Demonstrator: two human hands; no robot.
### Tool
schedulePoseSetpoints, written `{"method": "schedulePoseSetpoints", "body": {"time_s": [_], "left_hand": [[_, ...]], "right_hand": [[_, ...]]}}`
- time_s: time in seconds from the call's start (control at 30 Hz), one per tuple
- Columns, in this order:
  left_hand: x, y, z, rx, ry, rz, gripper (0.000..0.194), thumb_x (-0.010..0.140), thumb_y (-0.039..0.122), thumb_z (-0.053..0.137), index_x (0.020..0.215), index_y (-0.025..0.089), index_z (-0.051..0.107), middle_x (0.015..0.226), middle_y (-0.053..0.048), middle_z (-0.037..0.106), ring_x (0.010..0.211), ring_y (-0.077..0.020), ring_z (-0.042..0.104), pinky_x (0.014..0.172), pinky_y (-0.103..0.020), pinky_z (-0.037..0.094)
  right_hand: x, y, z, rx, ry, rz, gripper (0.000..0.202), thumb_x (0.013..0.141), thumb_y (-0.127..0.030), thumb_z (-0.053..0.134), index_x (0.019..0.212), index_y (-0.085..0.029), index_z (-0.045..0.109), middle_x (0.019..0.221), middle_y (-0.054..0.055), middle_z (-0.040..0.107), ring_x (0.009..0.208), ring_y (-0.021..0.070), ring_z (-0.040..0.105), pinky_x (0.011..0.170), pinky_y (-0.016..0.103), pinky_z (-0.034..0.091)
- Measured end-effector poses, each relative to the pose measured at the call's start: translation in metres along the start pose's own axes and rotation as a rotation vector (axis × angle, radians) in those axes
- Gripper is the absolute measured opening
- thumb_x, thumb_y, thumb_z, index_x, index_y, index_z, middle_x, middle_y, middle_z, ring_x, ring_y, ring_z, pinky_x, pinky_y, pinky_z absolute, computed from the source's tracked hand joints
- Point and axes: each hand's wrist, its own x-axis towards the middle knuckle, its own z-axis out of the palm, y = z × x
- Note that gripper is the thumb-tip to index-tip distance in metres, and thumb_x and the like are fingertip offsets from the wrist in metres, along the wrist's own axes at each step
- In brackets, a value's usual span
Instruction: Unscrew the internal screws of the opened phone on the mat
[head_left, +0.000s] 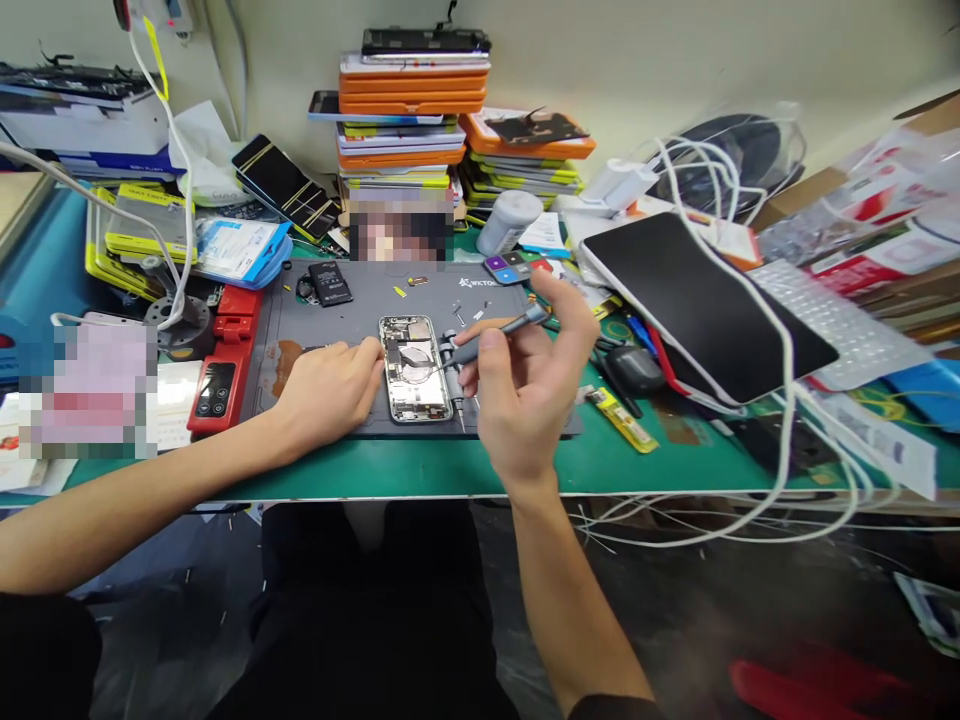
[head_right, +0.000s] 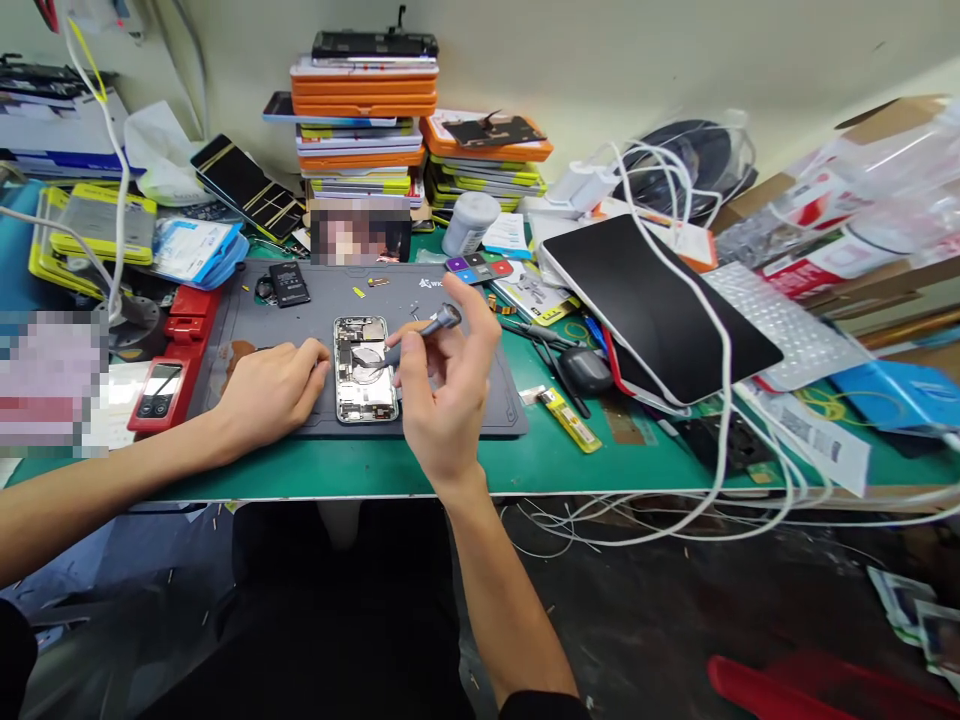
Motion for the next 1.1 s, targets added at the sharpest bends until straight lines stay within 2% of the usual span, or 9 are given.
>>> {"method": "schedulePoseSetpoints", "body": {"time_s": [0.13,0.27,0.43,0.57,0.67,0.77,0.87,0.93,1.1], "left_hand": [[0.001,0.0,0.0,0.001,-0.001,0.012,0.035,0.118,0.031,0.033,0.119,0.013,0.063,0.094,-0.011,0.074,0.091,-0.0276,0.073,0.071,-0.037,0.043],[0.001,-0.001,0.003,0.0,0.016,0.023,0.037,0.118,0.032,0.033,0.117,0.013,0.064,0.09,-0.011,0.072,0.087,-0.027,0.072,0.07,-0.037,0.042],[0.001,-0.002,0.005,-0.036,0.047,0.025,0.036,0.117,0.033,0.035,0.114,0.013,0.065,0.089,-0.01,0.072,0.087,-0.0264,0.071,0.071,-0.036,0.041],[0.002,-0.001,0.001,-0.036,0.029,0.011,0.036,0.117,0.033,0.035,0.115,0.013,0.065,0.089,-0.011,0.072,0.086,-0.0266,0.07,0.069,-0.036,0.04],[0.002,0.0,0.0,-0.021,0.011,0.004,0.037,0.117,0.034,0.034,0.116,0.013,0.065,0.089,-0.011,0.072,0.086,-0.0266,0.07,0.069,-0.036,0.04],[0.002,-0.001,0.002,-0.017,0.016,0.007,0.037,0.117,0.034,0.034,0.116,0.013,0.065,0.091,-0.011,0.073,0.088,-0.0262,0.071,0.07,-0.036,0.04],[0.002,-0.001,0.004,-0.014,0.028,0.02,0.037,0.117,0.034,0.034,0.116,0.014,0.065,0.09,-0.01,0.073,0.088,-0.0263,0.071,0.07,-0.037,0.041],[0.001,-0.001,0.004,-0.017,0.033,0.028,0.036,0.117,0.033,0.034,0.116,0.014,0.065,0.091,-0.011,0.073,0.089,-0.0269,0.072,0.071,-0.038,0.043],[0.0,-0.001,0.003,-0.018,0.035,0.03,0.035,0.117,0.033,0.035,0.117,0.014,0.065,0.09,-0.011,0.074,0.089,-0.0279,0.073,0.072,-0.038,0.045]], "right_hand": [[0.0,0.004,0.002,-0.028,0.006,-0.01,0.047,0.109,-0.038,0.058,0.15,-0.028,0.038,0.101,0.006,0.071,0.077,0.0185,0.068,0.066,0.037,0.057],[0.01,0.014,-0.018,-0.29,0.13,-0.044,0.04,0.107,-0.045,0.061,0.14,-0.025,0.051,0.082,0.001,0.062,0.068,0.0193,0.059,0.062,0.037,0.049],[0.02,0.03,-0.038,-0.543,-0.105,0.116,0.037,0.102,-0.041,0.066,0.134,-0.023,0.067,0.074,-0.002,0.059,0.067,0.0167,0.057,0.071,0.036,0.047],[0.018,0.043,-0.038,-0.726,-0.169,0.141,0.04,0.101,-0.038,0.063,0.137,-0.023,0.07,0.078,-0.001,0.063,0.072,0.018,0.059,0.071,0.034,0.04],[0.016,0.047,-0.036,-0.778,-0.208,0.107,0.041,0.104,-0.039,0.057,0.14,-0.023,0.07,0.092,0.004,0.071,0.079,0.0198,0.062,0.071,0.033,0.039],[0.014,0.042,-0.035,-0.761,-0.175,0.032,0.036,0.106,-0.041,0.055,0.13,-0.021,0.074,0.104,0.007,0.07,0.08,0.0177,0.061,0.071,0.033,0.039],[0.01,0.029,-0.034,-0.748,-0.163,-0.005,0.034,0.108,-0.047,0.058,0.098,-0.019,0.074,0.096,0.006,0.067,0.075,0.0154,0.056,0.069,0.032,0.037],[0.009,0.019,-0.032,-0.797,-0.207,0.062,0.04,0.107,-0.053,0.06,0.089,-0.02,0.072,0.088,0.004,0.067,0.071,0.0159,0.053,0.067,0.033,0.033],[0.01,0.004,-0.023,-0.992,-0.337,0.288,0.039,0.104,-0.058,0.065,0.091,-0.022,0.074,0.08,0.006,0.074,0.067,0.0211,0.057,0.065,0.033,0.023]]}}
